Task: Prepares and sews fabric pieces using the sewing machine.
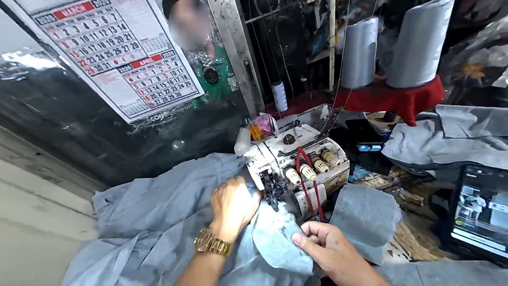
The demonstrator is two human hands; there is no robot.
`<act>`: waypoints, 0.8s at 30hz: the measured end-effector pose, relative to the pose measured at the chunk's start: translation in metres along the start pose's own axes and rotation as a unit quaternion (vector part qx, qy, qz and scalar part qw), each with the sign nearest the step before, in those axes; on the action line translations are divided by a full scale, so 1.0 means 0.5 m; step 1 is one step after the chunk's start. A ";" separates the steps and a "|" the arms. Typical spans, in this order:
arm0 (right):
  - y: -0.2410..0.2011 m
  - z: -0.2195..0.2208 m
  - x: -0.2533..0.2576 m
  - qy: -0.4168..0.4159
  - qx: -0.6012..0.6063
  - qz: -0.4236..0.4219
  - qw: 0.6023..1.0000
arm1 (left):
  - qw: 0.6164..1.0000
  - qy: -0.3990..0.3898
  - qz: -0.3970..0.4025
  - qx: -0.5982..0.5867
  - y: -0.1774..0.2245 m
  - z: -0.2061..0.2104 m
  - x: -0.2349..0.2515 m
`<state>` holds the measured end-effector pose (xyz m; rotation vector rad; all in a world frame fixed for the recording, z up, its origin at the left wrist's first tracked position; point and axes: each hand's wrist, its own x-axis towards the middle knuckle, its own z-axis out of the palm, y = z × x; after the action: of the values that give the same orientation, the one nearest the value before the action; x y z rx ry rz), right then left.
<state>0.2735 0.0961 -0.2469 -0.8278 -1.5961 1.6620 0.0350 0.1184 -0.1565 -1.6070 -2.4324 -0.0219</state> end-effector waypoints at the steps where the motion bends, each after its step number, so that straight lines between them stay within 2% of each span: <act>1: -0.009 0.001 -0.002 -0.010 0.003 0.010 1.000 | 1.000 0.019 0.018 0.000 -0.006 -0.002 0.003; 4: -0.021 0.002 -0.012 -0.031 0.031 0.032 0.999 | 0.982 0.125 0.127 -0.055 -0.050 -0.013 -0.027; 7: -0.011 0.002 -0.018 -0.036 0.057 0.031 0.997 | 0.944 0.195 0.184 -0.190 -0.027 -0.028 -0.149; 8: -0.007 0.003 -0.018 -0.039 0.059 0.030 0.997 | 0.939 0.190 0.192 -0.212 -0.002 -0.021 -0.190; 10: -0.002 0.000 -0.017 -0.051 0.055 0.024 0.997 | 0.946 0.163 0.211 -0.184 0.038 0.009 -0.230; 13: -0.007 -0.010 -0.019 -0.062 0.045 0.022 0.997 | 0.949 0.153 0.255 -0.101 0.046 0.015 -0.228; 16: 0.002 -0.016 -0.018 -0.058 0.037 0.005 0.998 | 0.945 0.108 0.296 -0.092 0.059 0.007 -0.276; 18: 0.009 -0.017 -0.016 -0.064 0.033 -0.004 0.997 | 0.950 0.025 0.279 -0.137 0.080 0.003 -0.349; 20: 0.013 -0.011 -0.013 -0.063 0.041 -0.010 0.997 | 0.955 -0.043 0.223 -0.193 0.090 0.009 -0.389; 24: 0.018 -0.006 -0.006 -0.048 0.027 -0.017 0.998 | 0.949 -0.016 0.078 -0.306 0.078 0.013 -0.349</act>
<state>0.2772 0.0951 -0.2560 -0.6985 -1.6132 1.7358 0.1345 -0.0235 -0.2014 -2.0413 -2.4501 -0.8021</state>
